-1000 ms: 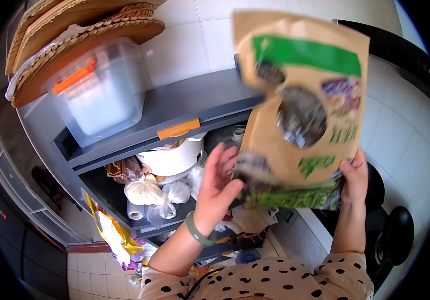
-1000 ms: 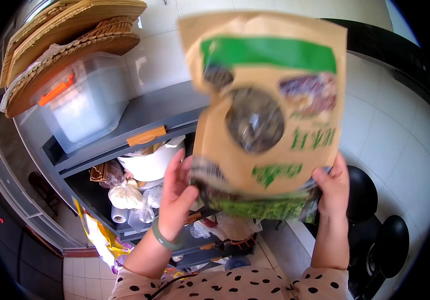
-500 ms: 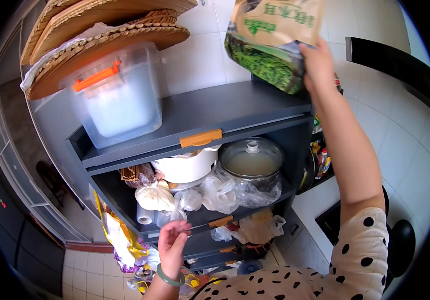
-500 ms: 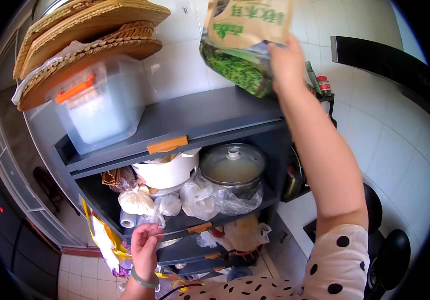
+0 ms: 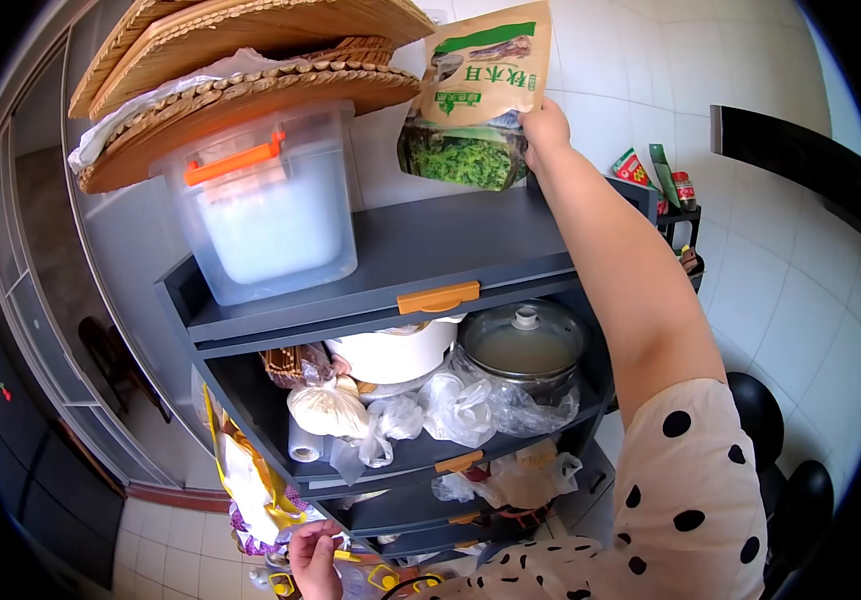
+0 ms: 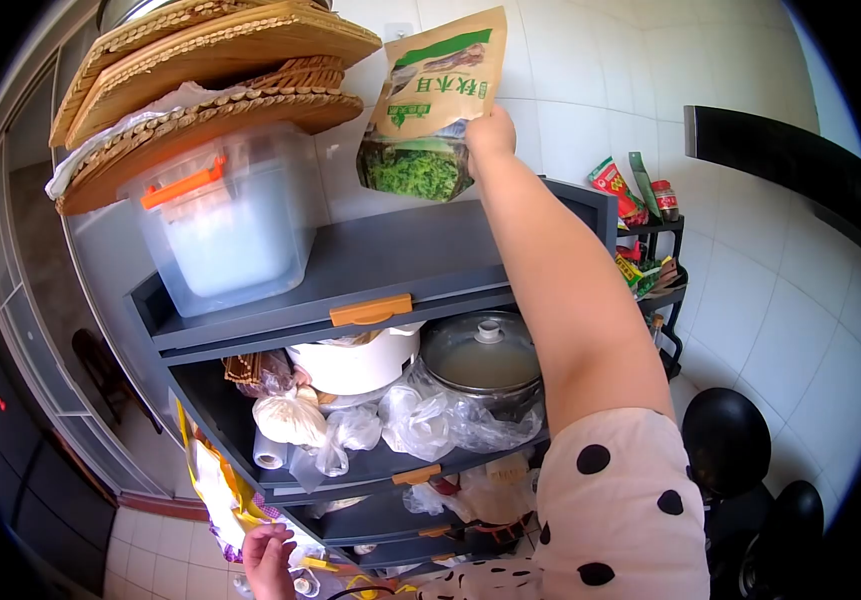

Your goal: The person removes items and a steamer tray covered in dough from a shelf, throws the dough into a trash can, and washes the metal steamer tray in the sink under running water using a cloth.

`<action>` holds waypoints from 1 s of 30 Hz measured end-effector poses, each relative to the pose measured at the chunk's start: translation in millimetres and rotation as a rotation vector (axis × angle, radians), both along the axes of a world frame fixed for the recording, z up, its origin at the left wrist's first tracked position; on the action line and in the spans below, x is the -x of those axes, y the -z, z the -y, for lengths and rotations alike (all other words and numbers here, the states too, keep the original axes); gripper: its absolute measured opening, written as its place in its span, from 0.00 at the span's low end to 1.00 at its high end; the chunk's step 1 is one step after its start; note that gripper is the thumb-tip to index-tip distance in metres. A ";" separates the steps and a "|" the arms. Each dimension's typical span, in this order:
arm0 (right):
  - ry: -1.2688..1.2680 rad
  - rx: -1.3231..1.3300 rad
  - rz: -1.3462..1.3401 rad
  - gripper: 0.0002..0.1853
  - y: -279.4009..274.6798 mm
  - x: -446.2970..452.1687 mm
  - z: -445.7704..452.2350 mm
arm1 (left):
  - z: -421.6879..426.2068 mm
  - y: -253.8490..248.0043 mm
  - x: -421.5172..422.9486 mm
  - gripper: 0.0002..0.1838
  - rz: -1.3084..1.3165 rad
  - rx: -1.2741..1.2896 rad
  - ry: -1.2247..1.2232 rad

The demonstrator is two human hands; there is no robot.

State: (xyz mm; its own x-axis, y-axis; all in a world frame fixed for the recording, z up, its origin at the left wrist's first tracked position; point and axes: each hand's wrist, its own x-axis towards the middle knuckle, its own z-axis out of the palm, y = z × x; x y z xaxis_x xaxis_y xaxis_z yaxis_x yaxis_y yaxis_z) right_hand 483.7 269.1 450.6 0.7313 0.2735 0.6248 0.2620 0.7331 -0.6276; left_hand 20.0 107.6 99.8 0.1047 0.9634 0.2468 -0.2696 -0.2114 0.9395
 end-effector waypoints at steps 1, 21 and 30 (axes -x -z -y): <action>-0.024 0.022 -0.008 0.13 -0.4 3.6 2.7 | 2.8 0.2 4.6 0.10 -0.069 -0.008 -0.017; 0.402 0.936 0.997 0.27 1.4 -15.1 -43.6 | 17.9 31.1 -11.4 0.09 0.003 0.166 -0.217; 0.811 0.955 1.002 0.26 4.4 3.8 -32.3 | 30.6 34.4 -22.3 0.10 -0.023 0.246 -0.252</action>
State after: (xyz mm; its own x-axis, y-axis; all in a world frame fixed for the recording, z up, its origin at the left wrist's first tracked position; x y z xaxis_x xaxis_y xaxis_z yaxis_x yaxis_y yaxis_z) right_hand 479.9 301.4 446.3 0.2906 0.5882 0.7547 0.9359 -0.3389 -0.0962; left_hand 42.3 77.0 65.3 -0.1405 0.9901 0.0047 -0.2158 -0.0352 0.9758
